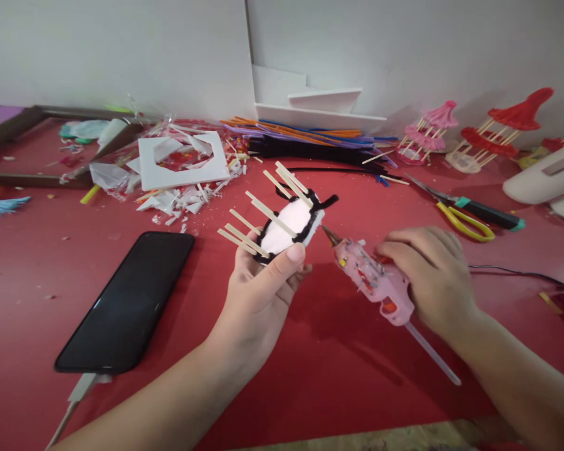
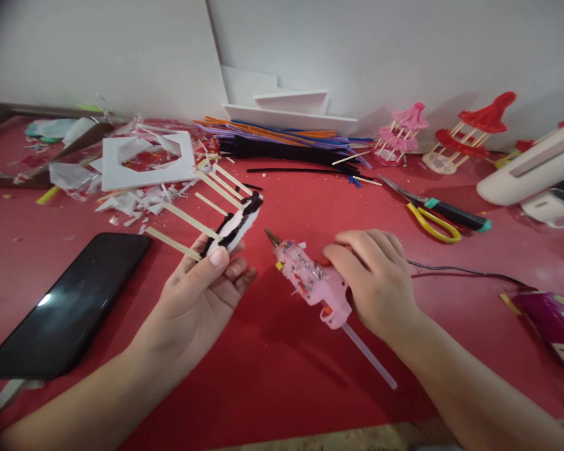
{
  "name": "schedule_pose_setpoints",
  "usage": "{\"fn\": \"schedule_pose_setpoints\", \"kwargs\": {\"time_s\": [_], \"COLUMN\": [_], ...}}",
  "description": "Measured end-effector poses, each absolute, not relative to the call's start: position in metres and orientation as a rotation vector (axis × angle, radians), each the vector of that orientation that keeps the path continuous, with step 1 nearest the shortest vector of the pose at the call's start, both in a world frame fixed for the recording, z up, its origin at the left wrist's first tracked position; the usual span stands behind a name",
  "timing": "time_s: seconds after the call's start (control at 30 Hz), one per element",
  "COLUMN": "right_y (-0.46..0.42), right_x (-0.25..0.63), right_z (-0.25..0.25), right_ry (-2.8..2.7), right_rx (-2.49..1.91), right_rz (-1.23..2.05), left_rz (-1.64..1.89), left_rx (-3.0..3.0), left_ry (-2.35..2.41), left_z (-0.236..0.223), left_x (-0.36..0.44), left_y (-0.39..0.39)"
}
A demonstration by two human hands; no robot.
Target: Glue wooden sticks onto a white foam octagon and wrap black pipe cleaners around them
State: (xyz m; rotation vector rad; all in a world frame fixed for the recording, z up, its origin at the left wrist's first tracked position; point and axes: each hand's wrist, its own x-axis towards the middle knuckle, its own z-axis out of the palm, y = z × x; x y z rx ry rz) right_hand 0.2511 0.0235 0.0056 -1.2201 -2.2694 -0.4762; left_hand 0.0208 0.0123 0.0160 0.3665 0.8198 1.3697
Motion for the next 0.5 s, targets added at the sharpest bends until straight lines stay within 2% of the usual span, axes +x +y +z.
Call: {"fn": "schedule_pose_setpoints", "kwargs": {"time_s": [0.23, 0.4, 0.5], "right_y": [0.039, 0.040, 0.035], "right_x": [0.283, 0.286, 0.275], "right_z": [-0.005, -0.008, 0.004], "right_ry": [-2.372, -2.418, -2.233], "right_rx": [-1.758, -1.799, -1.586], "right_rz": [-0.349, -0.451, -0.361], "left_rz": [1.367, 1.308, 1.235], "left_rx": [0.446, 0.576, 0.607], "left_ry": [0.840, 0.851, 0.808], "left_z": [0.018, 0.013, 0.012], "left_x": [0.020, 0.022, 0.022], "left_y": [0.016, 0.012, 0.012]}}
